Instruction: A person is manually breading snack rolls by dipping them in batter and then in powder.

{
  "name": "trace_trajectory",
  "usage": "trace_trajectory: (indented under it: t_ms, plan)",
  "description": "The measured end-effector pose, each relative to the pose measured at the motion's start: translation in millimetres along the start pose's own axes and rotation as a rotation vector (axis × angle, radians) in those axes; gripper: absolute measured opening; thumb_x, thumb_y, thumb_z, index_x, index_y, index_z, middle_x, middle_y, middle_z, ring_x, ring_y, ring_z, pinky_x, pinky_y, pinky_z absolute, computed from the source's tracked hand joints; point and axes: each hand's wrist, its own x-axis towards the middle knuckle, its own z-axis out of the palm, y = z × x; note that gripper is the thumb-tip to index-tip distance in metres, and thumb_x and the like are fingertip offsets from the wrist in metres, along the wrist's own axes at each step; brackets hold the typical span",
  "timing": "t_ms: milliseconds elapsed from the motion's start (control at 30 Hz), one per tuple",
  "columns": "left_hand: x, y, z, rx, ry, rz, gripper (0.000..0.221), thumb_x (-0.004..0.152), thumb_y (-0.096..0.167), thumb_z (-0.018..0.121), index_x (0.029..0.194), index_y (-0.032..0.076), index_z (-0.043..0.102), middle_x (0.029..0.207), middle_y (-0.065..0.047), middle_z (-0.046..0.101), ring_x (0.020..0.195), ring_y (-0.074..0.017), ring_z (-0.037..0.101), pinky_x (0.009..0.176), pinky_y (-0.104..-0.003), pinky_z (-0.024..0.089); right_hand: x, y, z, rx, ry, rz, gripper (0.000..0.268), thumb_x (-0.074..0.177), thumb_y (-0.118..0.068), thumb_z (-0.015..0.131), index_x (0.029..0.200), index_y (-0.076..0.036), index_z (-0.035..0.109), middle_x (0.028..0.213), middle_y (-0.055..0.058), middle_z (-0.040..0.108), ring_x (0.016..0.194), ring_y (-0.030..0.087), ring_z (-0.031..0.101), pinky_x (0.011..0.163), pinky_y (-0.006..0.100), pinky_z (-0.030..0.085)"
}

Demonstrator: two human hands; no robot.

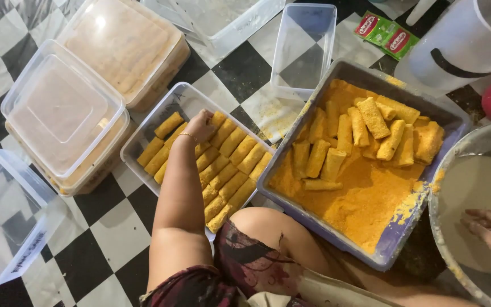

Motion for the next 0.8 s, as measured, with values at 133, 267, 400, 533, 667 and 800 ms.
trace_trajectory:
  t_ms: [133, 267, 400, 533, 667, 800]
  plan:
    - [-30.2, 60.7, -9.5, 0.242, 0.007, -0.072, 0.041, 0.088, 0.033, 0.062, 0.111, 0.002, 0.072, 0.112, -0.019, 0.065, 0.099, -0.0348, 0.058, 0.088, -0.044, 0.052, -4.4, -16.5, -0.6, 0.009, -0.01, 0.04, 0.046, 0.097, 0.008, 0.064, 0.143, 0.013, 0.064, 0.116, 0.031, 0.078, 0.092, 0.04, 0.073, 0.078, 0.045, 0.055]
    - [-25.8, 88.3, 8.2, 0.601, 0.161, -0.318, 0.071, 0.095, 0.058, 0.065, 0.133, -0.001, 0.056, 0.14, -0.027, 0.047, 0.136, -0.046, 0.039, 0.105, -0.056, 0.033, -29.4, -58.4, -5.6, -0.433, 0.024, 0.121, 0.044, 0.098, -0.034, 0.068, 0.138, -0.016, 0.075, 0.117, 0.008, 0.084, 0.099, 0.027, 0.079, 0.083, 0.037, 0.057]
    - [-71.2, 193.8, 34.0, 0.467, 0.532, 0.047, 0.036, 0.082, 0.029, 0.068, 0.104, 0.001, 0.064, 0.105, -0.019, 0.065, 0.094, -0.0367, 0.064, 0.087, -0.046, 0.051, -51.4, -92.3, -11.4, -0.416, 0.062, 0.145, 0.044, 0.095, -0.038, 0.072, 0.134, -0.018, 0.077, 0.106, 0.005, 0.086, 0.087, 0.025, 0.078, 0.077, 0.036, 0.056]
    - [-127.1, 277.2, 85.4, 0.456, 0.096, 0.473, 0.034, 0.093, 0.03, 0.057, 0.122, 0.012, 0.061, 0.116, -0.014, 0.061, 0.101, -0.0391, 0.057, 0.088, -0.051, 0.049, -63.2, -115.6, -14.2, -0.365, 0.051, 0.117, 0.043, 0.096, -0.033, 0.07, 0.133, -0.01, 0.076, 0.109, 0.008, 0.084, 0.086, 0.027, 0.077, 0.077, 0.037, 0.055]
    - [-117.3, 244.2, 145.8, 0.69, 0.022, 0.821, 0.073, 0.076, 0.049, 0.072, 0.138, 0.012, 0.056, 0.149, -0.012, 0.044, 0.133, -0.0376, 0.036, 0.105, -0.048, 0.033, -67.8, -120.5, -18.6, -0.386, 0.076, 0.135, 0.044, 0.095, -0.036, 0.071, 0.136, -0.018, 0.074, 0.107, 0.008, 0.083, 0.088, 0.027, 0.076, 0.078, 0.038, 0.056]
    - [-137.9, 241.7, 130.4, 0.573, -0.168, 0.809, 0.051, 0.077, 0.042, 0.08, 0.115, 0.016, 0.058, 0.123, -0.012, 0.054, 0.118, -0.0372, 0.045, 0.096, -0.053, 0.038, -65.5, -102.2, -18.8, -0.377, 0.093, 0.093, 0.044, 0.094, -0.034, 0.072, 0.134, -0.015, 0.075, 0.107, 0.006, 0.082, 0.082, 0.026, 0.075, 0.073, 0.037, 0.056]
